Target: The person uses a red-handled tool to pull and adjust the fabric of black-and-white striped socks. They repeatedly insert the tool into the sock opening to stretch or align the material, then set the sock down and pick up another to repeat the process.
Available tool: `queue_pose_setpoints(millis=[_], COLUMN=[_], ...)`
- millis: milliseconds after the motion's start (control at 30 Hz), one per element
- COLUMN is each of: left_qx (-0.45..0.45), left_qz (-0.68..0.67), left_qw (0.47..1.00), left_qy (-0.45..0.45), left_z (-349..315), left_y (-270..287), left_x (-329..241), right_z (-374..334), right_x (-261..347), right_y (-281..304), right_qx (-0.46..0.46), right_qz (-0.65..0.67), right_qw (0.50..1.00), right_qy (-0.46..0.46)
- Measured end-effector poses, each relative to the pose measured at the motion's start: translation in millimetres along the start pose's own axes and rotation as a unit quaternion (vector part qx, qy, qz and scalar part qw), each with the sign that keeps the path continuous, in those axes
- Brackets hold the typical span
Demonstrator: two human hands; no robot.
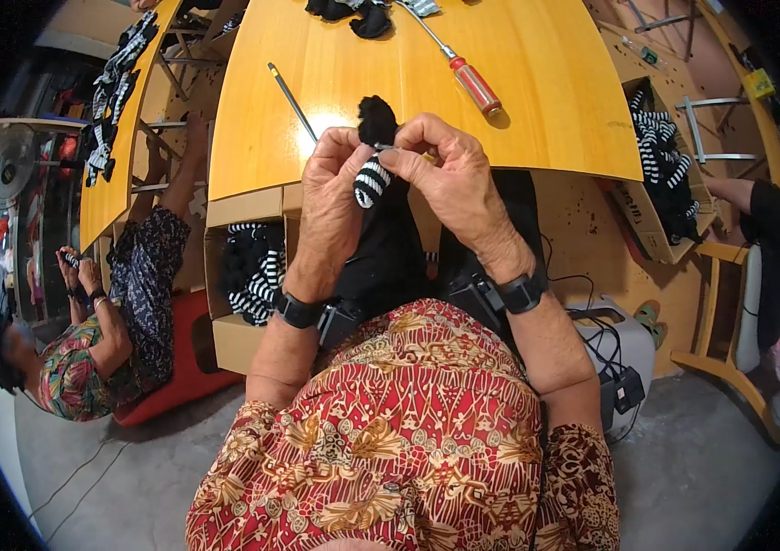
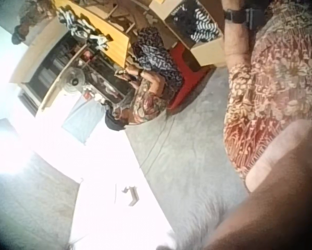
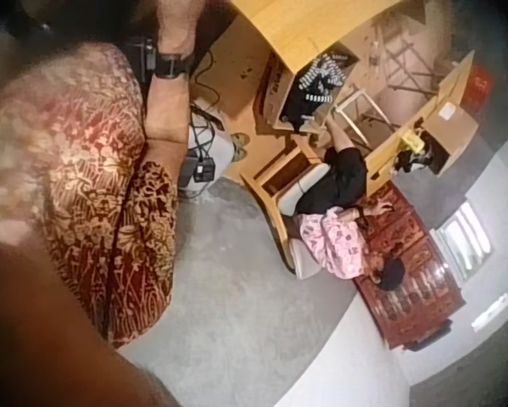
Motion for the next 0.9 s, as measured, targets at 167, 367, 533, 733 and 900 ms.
queue_pose_setpoints(millis=[167, 367, 533, 733, 900], left_qx=[-0.039, 0.016, 0.096, 0.099, 0.038], left_qz=[-0.021, -0.142, -0.188, -0.171, -0.079], left_qw=[0.999, 0.986, 0.972, 0.978, 0.994], left_qy=[-0.013, 0.086, 0.103, 0.074, 0.062], left_z=[4, 3, -8, -8, 3], left_y=[-3, -10, -25, -19, -8], left_x=[-8, 16, 11, 4, -6], right_z=[2, 5, 6, 4, -5], right_x=[-3, -29, -28, -25, -31], right_y=[1, 4, 4, 4, -4], right_qx=[-0.062, -0.092, -0.074, -0.042, 0.02], right_qz=[0.037, 0.166, 0.195, 0.189, 0.191], right_qw=[0.997, 0.979, 0.977, 0.979, 0.971], right_qy=[-0.026, -0.074, -0.034, -0.063, -0.139])
Point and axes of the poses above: each hand's wrist, its own z-axis towards the middle knuckle, its own y-axis out of the back of the hand, x = y × z, the point moved 9 cm from there along z, towards the middle knuckle, and after that the axes turned 10 degrees about z, right-handed, at the moved point
